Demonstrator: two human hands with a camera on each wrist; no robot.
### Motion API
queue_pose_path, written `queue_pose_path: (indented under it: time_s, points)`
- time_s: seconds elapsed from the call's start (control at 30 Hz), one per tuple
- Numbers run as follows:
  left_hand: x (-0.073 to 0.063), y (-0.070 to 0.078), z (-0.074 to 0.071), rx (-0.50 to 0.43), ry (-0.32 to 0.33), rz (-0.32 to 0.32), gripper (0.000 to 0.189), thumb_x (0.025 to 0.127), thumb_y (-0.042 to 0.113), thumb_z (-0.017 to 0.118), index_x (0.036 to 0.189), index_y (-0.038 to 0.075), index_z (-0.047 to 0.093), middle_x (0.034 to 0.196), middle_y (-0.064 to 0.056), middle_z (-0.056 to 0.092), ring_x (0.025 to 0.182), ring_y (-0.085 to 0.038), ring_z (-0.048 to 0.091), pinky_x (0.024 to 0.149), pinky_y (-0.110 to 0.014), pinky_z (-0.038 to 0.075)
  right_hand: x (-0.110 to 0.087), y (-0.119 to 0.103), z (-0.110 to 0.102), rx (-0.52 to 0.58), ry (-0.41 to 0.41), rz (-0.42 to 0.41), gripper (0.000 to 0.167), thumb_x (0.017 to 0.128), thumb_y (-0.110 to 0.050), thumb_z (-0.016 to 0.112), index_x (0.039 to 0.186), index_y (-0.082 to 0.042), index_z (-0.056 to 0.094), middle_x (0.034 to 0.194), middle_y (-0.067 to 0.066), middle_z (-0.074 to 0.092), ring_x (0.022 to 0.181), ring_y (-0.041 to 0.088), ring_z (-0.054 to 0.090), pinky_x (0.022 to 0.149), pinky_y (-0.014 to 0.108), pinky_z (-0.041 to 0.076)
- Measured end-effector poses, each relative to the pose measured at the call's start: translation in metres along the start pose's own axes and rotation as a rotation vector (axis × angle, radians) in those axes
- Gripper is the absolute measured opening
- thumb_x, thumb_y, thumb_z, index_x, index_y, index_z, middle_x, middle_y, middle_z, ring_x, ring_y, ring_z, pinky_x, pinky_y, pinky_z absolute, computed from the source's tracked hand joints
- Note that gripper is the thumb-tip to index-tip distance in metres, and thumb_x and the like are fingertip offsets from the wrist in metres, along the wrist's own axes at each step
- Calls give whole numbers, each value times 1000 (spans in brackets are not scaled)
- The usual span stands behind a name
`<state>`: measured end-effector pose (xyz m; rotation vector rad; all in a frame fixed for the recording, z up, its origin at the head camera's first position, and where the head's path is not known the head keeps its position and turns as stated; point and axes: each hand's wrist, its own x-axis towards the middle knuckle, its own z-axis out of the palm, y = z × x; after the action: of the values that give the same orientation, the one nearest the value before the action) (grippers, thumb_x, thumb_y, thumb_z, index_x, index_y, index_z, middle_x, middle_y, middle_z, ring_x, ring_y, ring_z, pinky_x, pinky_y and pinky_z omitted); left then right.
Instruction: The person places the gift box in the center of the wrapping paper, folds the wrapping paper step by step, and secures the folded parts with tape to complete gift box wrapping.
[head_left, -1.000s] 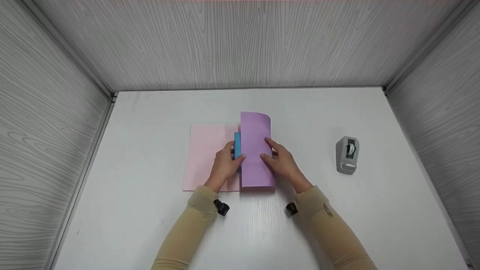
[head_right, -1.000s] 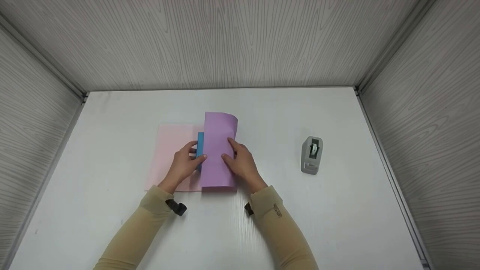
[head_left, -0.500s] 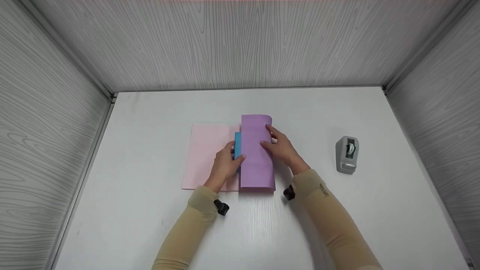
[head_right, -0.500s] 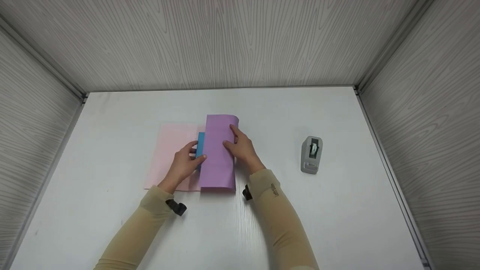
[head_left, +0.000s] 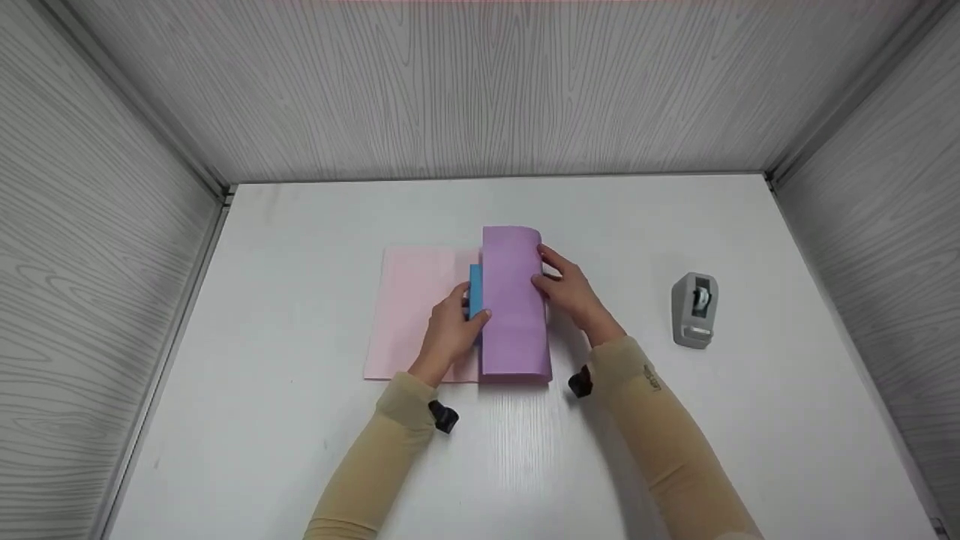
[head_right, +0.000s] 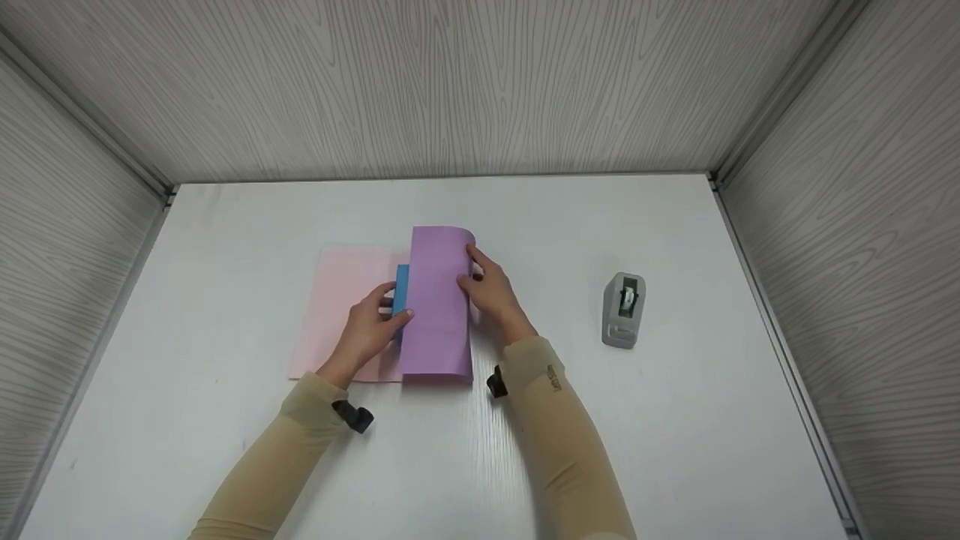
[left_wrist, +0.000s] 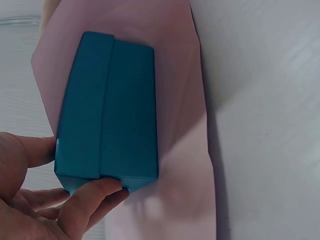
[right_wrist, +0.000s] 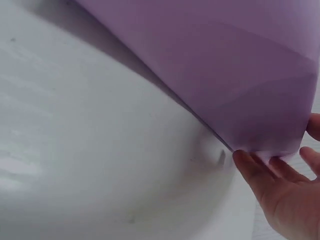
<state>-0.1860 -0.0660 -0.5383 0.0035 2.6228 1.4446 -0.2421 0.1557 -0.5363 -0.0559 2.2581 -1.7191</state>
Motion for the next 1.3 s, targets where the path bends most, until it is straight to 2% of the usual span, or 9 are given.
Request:
queue_pose_path:
  time_s: [0.13,0.33,0.43,0.83,1.17,1.3]
  points:
    - [0,-1,1,-2,9,-3,63,94,25,67,147,4,40,123,-20,62,107,-29,63,87,-41,53,-14,2,2,-89,-5,-9,62,99,-17,58,155,-18,31,157,10,31,133,35,44,99,40,47]
    - [0,-3,2,9,20,11,62,95,26,66,146,4,41,124,-20,61,110,-30,62,89,-41,52,-40,3,7,-258,-73,-36,63,97,-26,62,154,-19,35,156,12,32,130,38,47,99,46,45]
    - [0,-3,2,13,19,10,62,95,27,65,147,4,40,125,-20,61,111,-30,61,92,-42,51,-44,5,10,-280,-77,-46,64,97,-28,63,154,-20,35,155,14,33,129,39,47,99,46,46]
    - [-1,-1,3,29,13,9,68,93,30,69,147,2,39,133,-20,56,121,-31,55,101,-44,44,-47,6,16,-292,-4,-58,61,96,-26,64,151,-17,40,151,16,37,123,38,53,93,44,51]
    - [-1,1,4,20,14,-20,67,93,28,69,148,3,39,135,-21,55,123,-32,54,101,-45,44,-49,5,18,-332,17,-78,57,97,-23,64,149,-14,43,147,17,42,118,39,57,92,44,51]
    - [-3,2,6,45,7,-26,67,95,30,67,149,4,37,139,-19,52,127,-32,51,103,-46,42,-48,6,20,-343,35,-72,54,97,-22,64,147,-16,47,145,16,45,117,38,57,91,44,52]
